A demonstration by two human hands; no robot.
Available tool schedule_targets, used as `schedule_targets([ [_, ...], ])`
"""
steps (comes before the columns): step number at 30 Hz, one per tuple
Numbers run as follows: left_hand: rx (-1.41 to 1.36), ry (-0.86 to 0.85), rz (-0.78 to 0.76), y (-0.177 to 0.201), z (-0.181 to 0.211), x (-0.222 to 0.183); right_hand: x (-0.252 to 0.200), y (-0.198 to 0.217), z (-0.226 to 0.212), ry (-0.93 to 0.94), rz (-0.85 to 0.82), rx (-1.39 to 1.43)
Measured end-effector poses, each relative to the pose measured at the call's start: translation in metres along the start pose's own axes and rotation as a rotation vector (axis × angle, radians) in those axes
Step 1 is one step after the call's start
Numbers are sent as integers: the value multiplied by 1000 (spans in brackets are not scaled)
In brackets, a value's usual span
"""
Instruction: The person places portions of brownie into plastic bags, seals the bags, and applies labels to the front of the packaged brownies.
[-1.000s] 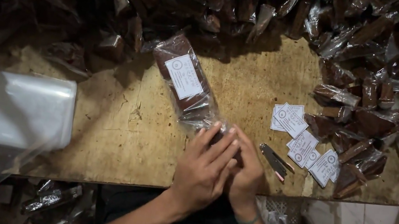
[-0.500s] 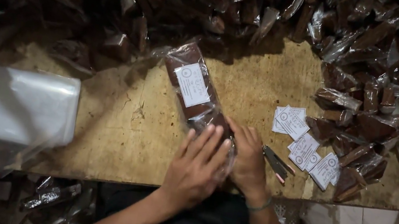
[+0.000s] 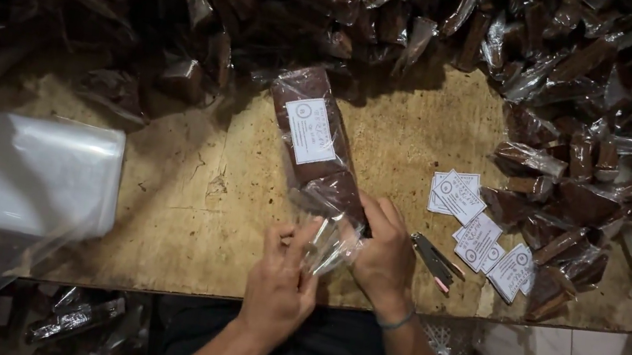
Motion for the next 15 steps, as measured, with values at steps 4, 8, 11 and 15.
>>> schedule_targets([
  [4, 423, -209, 152, 2, -3, 6, 0, 0, -3, 18, -5, -48],
  [8, 553, -439, 96, 14, 16, 31, -5, -10, 7, 194, 111, -47],
  [11, 452, -553, 87, 9, 25, 36, -2, -13, 15, 176, 179, -25],
  [15, 342, -605, 74, 5, 37, 23, -7, -22, 33, 206, 234, 1],
])
Point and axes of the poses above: each hand's wrist, its own x-axis towards the middle knuckle, its own y-axis out of the back of the hand, z = x × y, the point moved 1 cm from there along x, towards the middle knuckle, and after that the axes turned 7 degrees about -z, right-handed, at the moved point
